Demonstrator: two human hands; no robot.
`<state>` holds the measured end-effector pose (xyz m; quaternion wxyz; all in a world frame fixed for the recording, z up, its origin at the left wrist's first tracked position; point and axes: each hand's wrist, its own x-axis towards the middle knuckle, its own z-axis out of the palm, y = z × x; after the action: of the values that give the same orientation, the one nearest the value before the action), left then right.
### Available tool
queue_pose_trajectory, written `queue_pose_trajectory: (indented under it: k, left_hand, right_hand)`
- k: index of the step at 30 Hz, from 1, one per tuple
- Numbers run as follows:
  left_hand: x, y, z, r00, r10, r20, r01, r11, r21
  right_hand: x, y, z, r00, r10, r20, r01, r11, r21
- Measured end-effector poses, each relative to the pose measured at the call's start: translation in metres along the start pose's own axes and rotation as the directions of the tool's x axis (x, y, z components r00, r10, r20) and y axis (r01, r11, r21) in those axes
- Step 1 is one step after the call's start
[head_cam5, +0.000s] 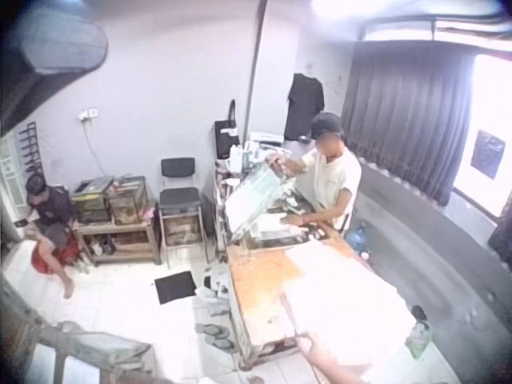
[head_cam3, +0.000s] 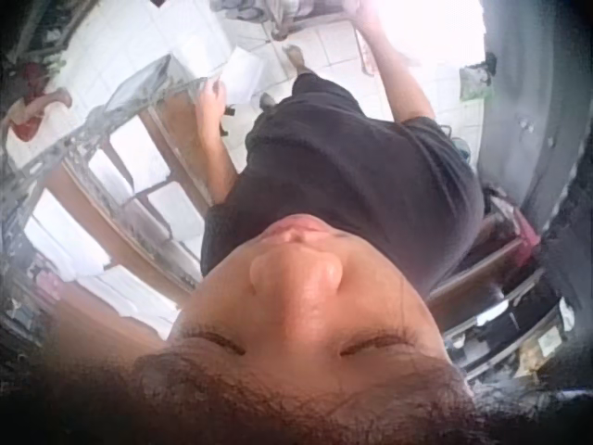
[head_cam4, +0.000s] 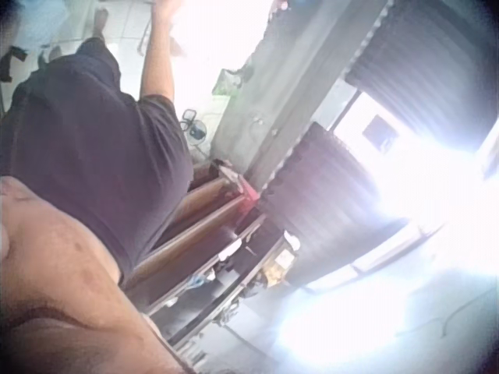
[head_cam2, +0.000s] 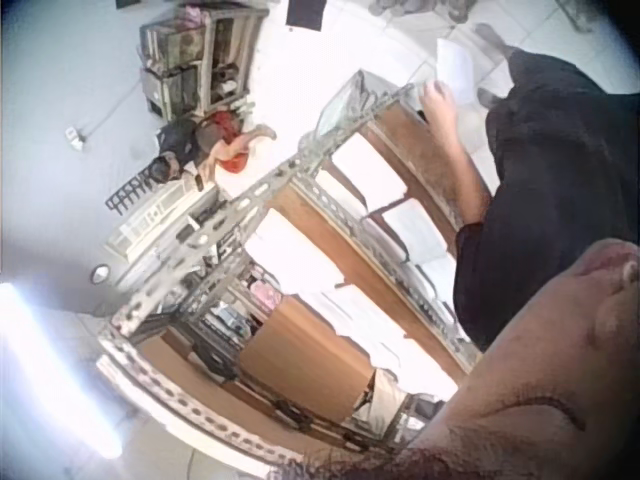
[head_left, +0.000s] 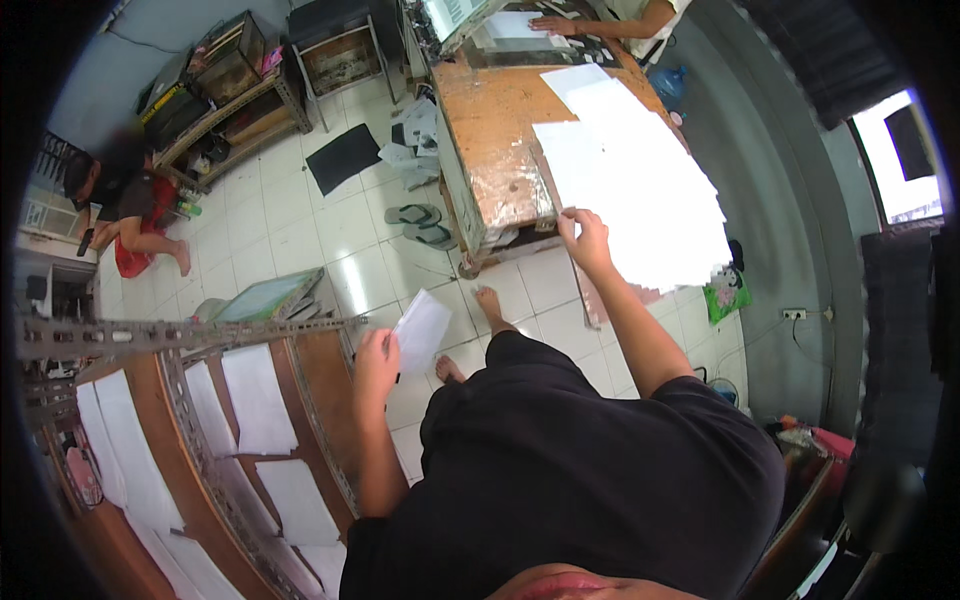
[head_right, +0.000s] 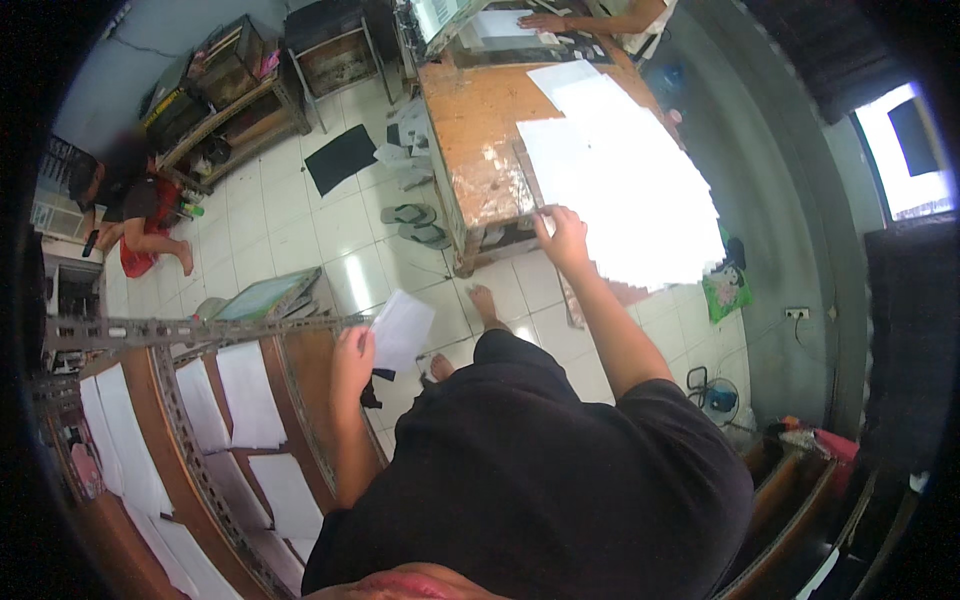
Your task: The person repeatedly picks up white sheets of paper from a table and places them onto a nearby metal shelf. The person stacks the papers in neat piles on the shelf while another person sits in the background.
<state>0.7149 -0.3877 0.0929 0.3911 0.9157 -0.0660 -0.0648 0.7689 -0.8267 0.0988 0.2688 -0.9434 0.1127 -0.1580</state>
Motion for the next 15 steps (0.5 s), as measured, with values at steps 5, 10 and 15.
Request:
queue_pose_trajectory:
  k: [5,10,15]
  left_hand:
    - [0.019,0.035,-0.05,0.999,-0.042,0.024,0.04,0.995,0.086]
    - [-0.003,0.062,-0.093,0.938,-0.342,-0.056,0.328,0.929,-0.17]
    - [-0.045,0.143,-0.187,0.857,-0.465,-0.221,0.362,0.85,-0.383]
  right_hand:
    - [0.163,0.1,0.055,0.999,0.012,-0.041,-0.009,0.998,0.058]
    - [0.28,0.168,0.092,0.959,-0.178,0.219,0.204,0.974,-0.101]
    - [0.285,0.166,0.101,0.912,-0.103,0.397,0.264,0.888,-0.376]
